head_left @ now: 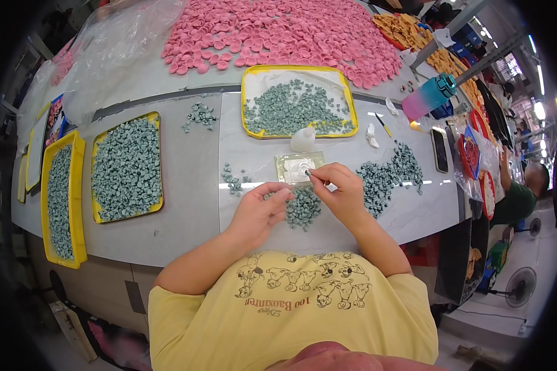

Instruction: Placing small green plastic components into a small transparent plastic bag on a factory workbench.

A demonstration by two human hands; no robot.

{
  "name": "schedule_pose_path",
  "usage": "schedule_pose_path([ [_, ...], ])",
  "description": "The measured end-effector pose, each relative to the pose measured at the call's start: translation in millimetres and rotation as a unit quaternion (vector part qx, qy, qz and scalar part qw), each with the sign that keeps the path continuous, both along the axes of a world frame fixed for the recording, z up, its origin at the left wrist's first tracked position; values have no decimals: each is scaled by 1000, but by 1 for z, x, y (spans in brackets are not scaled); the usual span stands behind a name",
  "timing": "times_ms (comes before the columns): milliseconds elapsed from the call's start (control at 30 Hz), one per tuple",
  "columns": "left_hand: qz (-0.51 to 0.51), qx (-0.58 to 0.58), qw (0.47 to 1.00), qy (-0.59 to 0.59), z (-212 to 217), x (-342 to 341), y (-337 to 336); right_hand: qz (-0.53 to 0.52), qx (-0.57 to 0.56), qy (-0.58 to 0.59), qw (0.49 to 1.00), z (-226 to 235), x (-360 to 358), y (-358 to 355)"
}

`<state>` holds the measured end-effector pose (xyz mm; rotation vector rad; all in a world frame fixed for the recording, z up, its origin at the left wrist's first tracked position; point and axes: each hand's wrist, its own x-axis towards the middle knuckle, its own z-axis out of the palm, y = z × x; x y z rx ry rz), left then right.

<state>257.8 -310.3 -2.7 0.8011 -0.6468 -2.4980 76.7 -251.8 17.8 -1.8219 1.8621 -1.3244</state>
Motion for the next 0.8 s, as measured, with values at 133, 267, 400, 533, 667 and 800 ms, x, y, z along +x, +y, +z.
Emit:
schedule_pose_path([
  [133,16,49,999,15,-6,3,-2,6,13,-4,1000,-3,2,0],
  [267,74,65,995,4,-27,1,-9,4,3,8,1000,-21,0,0],
  [400,104,29,994,9,-74,3,-15,-4,-20,24,1000,-61,-2,9],
  [533,118,91,988,50,-89,10,-19,-19,-4,15,1000,-77,-2,19],
  [667,74,74,994,31,-80,16,-9,-27,-1,14,1000,-75,-1,33],
  [800,38,31,999,-21,-67,26,7,-31,-19,23,999,-87,-8,44],
])
